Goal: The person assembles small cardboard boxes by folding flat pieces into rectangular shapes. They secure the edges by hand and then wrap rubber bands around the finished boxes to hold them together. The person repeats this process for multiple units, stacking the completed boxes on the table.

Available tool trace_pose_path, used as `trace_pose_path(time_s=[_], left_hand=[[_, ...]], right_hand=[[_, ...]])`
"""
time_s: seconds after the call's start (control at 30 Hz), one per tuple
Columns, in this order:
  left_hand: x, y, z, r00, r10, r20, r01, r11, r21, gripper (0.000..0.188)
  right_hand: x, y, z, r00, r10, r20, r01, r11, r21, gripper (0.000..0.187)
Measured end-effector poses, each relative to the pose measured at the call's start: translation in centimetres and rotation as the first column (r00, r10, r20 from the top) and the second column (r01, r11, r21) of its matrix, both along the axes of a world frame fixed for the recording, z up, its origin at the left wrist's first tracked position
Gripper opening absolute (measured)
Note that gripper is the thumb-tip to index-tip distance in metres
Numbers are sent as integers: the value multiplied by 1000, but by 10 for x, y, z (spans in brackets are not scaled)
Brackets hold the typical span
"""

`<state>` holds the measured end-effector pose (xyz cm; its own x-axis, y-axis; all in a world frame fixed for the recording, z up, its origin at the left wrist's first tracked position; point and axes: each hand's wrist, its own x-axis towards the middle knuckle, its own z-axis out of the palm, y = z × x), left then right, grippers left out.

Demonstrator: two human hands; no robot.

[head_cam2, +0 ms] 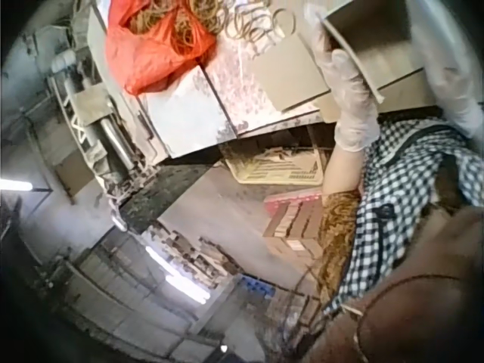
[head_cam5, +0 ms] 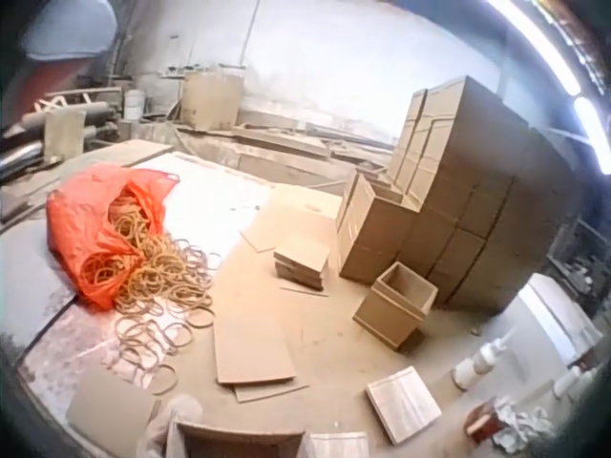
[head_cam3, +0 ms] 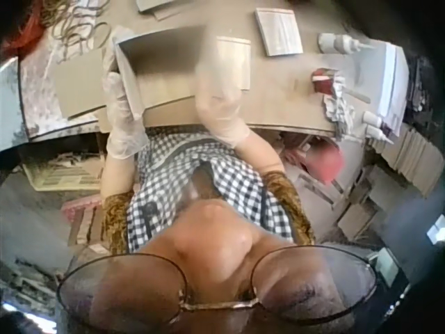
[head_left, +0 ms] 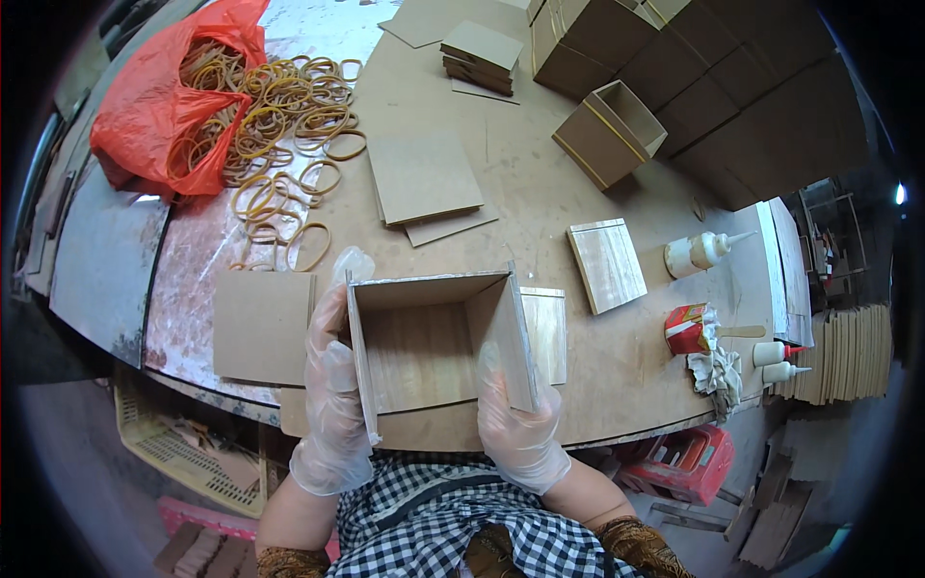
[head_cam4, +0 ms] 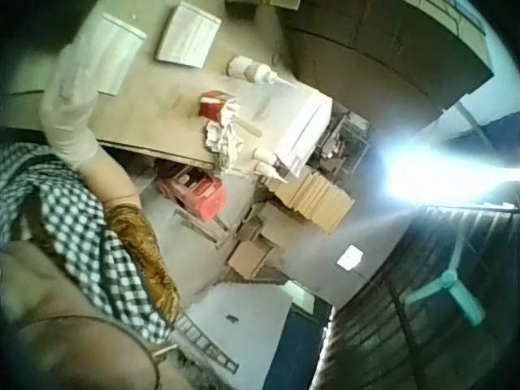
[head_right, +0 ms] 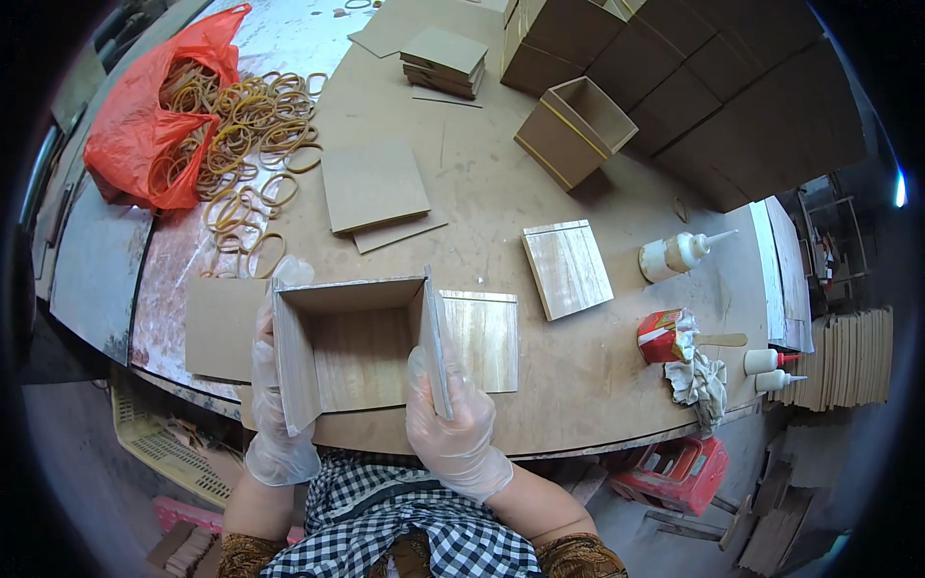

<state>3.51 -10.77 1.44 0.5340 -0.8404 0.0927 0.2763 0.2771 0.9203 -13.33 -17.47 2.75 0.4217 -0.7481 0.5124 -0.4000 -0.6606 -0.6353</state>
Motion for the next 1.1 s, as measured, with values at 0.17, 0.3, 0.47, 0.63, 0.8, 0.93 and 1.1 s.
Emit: trace_pose_path(time_s=[0.17,0.3,0.47,0.63,0.8,0.93,1.1], left_hand=[[0,-1,4,995,8,98,-11,1000,28,69],[1,-2,6,988,14,151,-19,999,35,70],[-3,-5,-16,967,-17,-255,-40,975,-218,69],[-10,-8,-44,782,-204,-589,-186,826,-532,66],[-5,4,-18,980,83,180,-95,994,55,65],[2,9,-16,961,15,275,-44,994,100,63],[10,-3,7,997,-46,56,40,994,101,61]], right_hand=[[0,0,0,1000,-9,-27,9,1000,-4,55],[0,-2,0,1000,2,-26,-2,1000,-9,57],[0,-1,-3,999,22,-38,-23,999,-42,61],[-1,-4,-5,997,43,-58,-49,994,-102,60],[-1,-10,-2,988,39,-152,-77,964,-255,56],[-2,-3,-5,999,30,-25,-31,999,-23,55],[-2,-6,-5,999,40,-35,-42,997,-67,55]])
